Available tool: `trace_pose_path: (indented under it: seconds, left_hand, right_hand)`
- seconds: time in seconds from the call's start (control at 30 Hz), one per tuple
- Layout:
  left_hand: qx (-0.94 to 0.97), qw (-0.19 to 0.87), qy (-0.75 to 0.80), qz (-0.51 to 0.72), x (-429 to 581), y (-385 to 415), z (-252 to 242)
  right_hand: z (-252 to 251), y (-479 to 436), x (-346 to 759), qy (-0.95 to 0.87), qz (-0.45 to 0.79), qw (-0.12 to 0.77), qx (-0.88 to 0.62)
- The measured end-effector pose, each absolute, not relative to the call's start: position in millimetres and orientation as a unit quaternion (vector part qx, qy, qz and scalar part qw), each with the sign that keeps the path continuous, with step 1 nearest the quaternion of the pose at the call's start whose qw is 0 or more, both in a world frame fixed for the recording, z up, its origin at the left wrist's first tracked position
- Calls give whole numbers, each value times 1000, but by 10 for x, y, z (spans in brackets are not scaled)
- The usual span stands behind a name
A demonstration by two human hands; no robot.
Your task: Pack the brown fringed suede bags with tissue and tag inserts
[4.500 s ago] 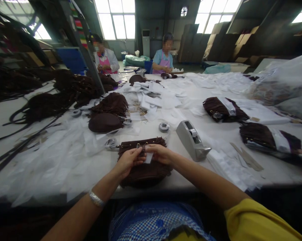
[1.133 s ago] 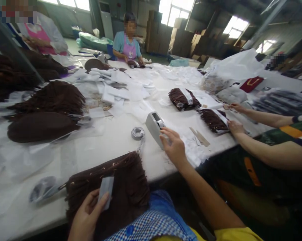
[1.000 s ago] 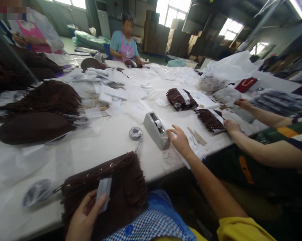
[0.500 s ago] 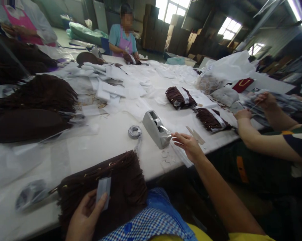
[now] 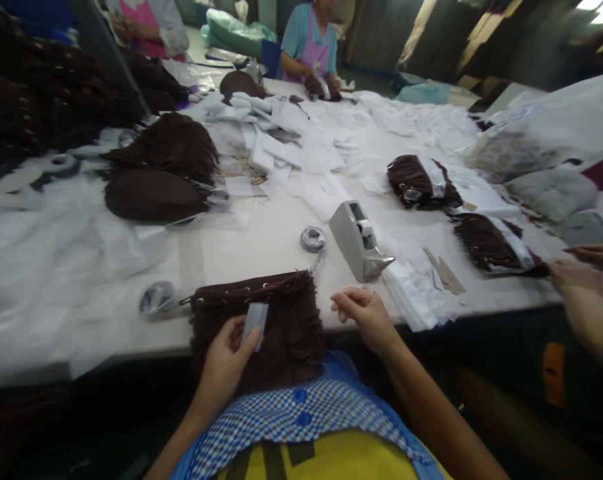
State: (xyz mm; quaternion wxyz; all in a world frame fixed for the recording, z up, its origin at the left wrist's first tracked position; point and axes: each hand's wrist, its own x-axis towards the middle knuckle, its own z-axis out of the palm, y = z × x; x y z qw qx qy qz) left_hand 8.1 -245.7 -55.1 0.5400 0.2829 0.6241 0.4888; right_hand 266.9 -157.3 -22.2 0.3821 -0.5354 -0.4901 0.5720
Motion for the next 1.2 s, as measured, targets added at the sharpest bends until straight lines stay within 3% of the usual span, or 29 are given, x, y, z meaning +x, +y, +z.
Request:
trace_pose_path:
  seconds: [0.17, 0.3, 0.53, 0.67, 0.8, 0.93, 1.03, 1.2]
  left_hand:
    - [314, 529, 598, 513, 101, -2495, -575]
    - [321, 531, 582, 526, 103, -2527, -578]
    - [302, 549, 578, 523, 91, -2546, -548]
    - [260, 579, 558, 535, 72, -2537, -510]
    - [213, 628, 523, 536, 63, -2517, -453]
    - [208, 641, 519, 526, 70, -2510, -429]
    - [212, 634, 526, 525, 84, -2509, -439]
    - [231, 610, 554, 517, 108, -2490, -458]
  right_hand:
    - [-107, -1681, 1716, -562, 670, 250, -415]
    - [-193, -1629, 1447, -634, 608, 192, -438]
    - [-277, -1568, 1511, -648, 570, 144, -484]
    - [-431, -1516, 1571, -578, 658, 115, -468]
    - [-530, -1544, 1629, -550, 700, 128, -438]
    - [-447, -1642, 1687, -624, 615, 150, -459]
    - [-349, -1710, 1715, -653, 567, 222, -451]
    - [-312, -1828, 1665, -580, 646, 266, -418]
